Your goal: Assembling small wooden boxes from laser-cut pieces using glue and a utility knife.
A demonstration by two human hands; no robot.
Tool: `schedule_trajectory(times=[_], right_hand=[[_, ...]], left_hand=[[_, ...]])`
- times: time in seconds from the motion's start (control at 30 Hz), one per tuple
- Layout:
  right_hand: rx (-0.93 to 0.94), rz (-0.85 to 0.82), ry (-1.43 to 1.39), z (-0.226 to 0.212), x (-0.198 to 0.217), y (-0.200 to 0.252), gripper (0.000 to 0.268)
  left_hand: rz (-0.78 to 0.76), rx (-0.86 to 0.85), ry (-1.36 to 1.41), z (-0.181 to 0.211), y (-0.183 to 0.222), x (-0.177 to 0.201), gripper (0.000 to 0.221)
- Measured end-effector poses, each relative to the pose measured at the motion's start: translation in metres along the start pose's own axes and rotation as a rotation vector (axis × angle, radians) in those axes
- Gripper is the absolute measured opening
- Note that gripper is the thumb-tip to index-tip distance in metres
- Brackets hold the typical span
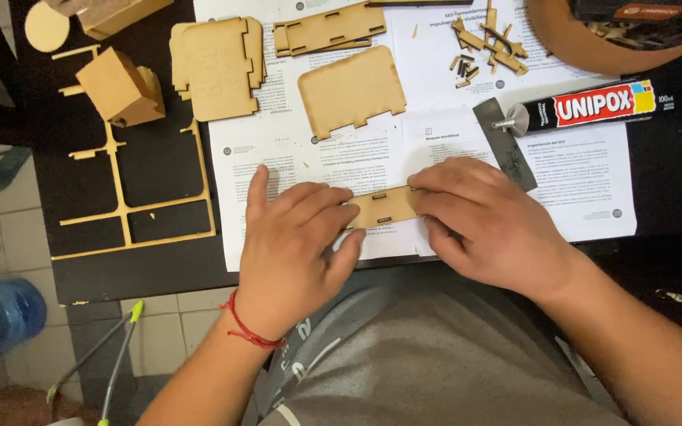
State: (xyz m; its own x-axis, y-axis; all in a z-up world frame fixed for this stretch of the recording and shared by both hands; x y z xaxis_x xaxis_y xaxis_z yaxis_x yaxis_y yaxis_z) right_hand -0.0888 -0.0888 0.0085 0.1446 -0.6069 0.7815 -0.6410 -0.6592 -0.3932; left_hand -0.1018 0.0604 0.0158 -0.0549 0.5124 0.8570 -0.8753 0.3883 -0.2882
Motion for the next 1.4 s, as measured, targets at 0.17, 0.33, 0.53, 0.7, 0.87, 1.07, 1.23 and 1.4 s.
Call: schedule_trajectory(times=[0.17,0.33,0.53,0.7,0.87,1.07,1.23,1.4], right_hand=[[-0.131,-0.037,-0.081,0.015,-0.004,0.010,0.022],[-0.334,-0.079,-0.142,0.026,-0.003,0.009,0.034],[-0.479,0.019,-0.322,0.028,0.009,0.014,0.029],[-0.302,0.264,-0.501,0.001,0.037,0.017,0.016],[-0.313,0.371,-0.770,-0.011,0.040,0.013,0.016],[-0.097,0.399,-0.621,-0.055,0.059,0.005,0.021],[-0.027,0.450,-0.616,-0.073,0.069,0.008,0.015],[-0.025,0.448,-0.620,-0.079,0.069,0.015,0.014]], left_hand=[[-0.137,0.079,0.009,-0.006,-0.009,-0.011,0.032],[-0.194,0.046,0.265,-0.003,-0.009,-0.018,0.027],[-0.039,0.238,0.512,-0.009,0.001,0.001,0.023],[0.191,0.097,0.518,0.014,0.005,0.051,0.020],[0.306,-0.013,0.638,0.034,0.000,0.079,0.017],[0.383,-0.184,0.574,0.056,0.013,0.101,0.015],[0.413,-0.263,0.566,0.071,0.022,0.113,0.019],[0.443,-0.295,0.566,0.081,0.030,0.120,0.020]])
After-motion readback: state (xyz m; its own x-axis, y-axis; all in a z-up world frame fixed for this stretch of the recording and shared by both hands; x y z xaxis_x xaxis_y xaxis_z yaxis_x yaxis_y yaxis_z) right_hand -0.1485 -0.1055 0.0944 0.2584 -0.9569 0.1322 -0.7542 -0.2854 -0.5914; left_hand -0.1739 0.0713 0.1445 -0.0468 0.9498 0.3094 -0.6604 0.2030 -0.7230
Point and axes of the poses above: each hand's wrist, its own y-axis away from the middle knuckle, its own x-axis out of the back of the hand, z = x × y, the point moved 9 cm from there along -y, towards the middle knuckle
